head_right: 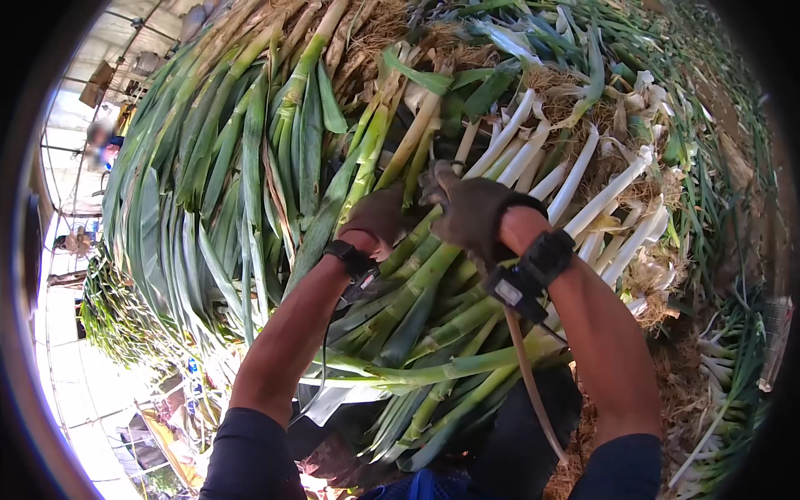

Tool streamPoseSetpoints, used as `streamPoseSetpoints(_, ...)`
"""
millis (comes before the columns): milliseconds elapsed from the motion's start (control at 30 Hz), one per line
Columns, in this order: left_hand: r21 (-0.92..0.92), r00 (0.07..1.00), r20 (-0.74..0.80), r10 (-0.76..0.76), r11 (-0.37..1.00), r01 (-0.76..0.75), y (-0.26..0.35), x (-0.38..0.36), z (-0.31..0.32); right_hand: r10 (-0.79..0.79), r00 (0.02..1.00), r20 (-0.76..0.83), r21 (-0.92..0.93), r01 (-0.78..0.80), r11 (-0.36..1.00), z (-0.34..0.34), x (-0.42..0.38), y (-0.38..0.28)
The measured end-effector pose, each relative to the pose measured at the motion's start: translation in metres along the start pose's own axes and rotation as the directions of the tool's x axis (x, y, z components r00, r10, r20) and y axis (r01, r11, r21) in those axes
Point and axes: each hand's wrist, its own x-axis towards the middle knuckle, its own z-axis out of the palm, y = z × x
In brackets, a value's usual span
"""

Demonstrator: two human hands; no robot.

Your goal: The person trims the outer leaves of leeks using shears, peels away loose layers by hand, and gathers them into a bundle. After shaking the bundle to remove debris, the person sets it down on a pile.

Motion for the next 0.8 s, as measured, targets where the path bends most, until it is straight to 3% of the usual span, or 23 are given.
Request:
streamPoseSetpoints(133, 0.213, 0.998, 0.006, -0.061, 0.975, 0.058, 0.004, 0.005, 0.01, 0.087, 0.985, -0.149, -0.088, -0.101, 0.991, -0.021, 0.041, 0.009)
streamPoseSetpoints(233, 0.161, 0.998, 0.055, -0.034, 0.987, 0.025, -0.002, 0.005, 0.011, 0.125, 0.981, -0.15, -0.177, -0.151, 0.972, -0.034, 0.068, 0.024)
streamPoseSetpoints(333, 0.008, 0.996, 0.016, 0.092, 0.996, -0.092, -0.016, -0.015, 0.007, 0.115, 0.976, -0.188, -0.139, -0.142, 0.98, -0.03, 0.063, 0.037)
streamPoseSetpoints(367, -0.006, 0.994, 0.011, 0.113, 0.994, -0.113, -0.022, -0.023, 0.007, 0.036, 0.977, -0.211, -0.05, -0.047, 0.998, -0.025, 0.045, 0.035)
streamPoseSetpoints(433, -0.038, 0.987, 0.002, 0.159, 0.987, -0.159, -0.031, -0.037, 0.009, 0.041, 0.994, -0.102, 0.002, -0.041, 0.999, -0.023, 0.004, 0.021)
streamPoseSetpoints(533, -0.104, 0.987, 0.136, 0.087, 0.992, -0.074, -0.032, -0.055, 0.004, 0.057, 0.997, -0.05, -0.008, -0.057, 0.998, -0.012, -0.03, 0.012)
streamPoseSetpoints(700, -0.09, 0.991, 0.109, 0.081, 0.993, -0.072, -0.026, -0.07, 0.008, 0.094, 0.984, -0.151, -0.029, -0.1, 0.995, -0.012, -0.019, 0.021)
streamPoseSetpoints(800, -0.084, 0.987, 0.155, 0.037, 0.996, -0.024, -0.017, -0.082, -0.005, -0.041, 0.977, -0.208, 0.003, 0.042, 0.999, 0.004, -0.005, 0.038)
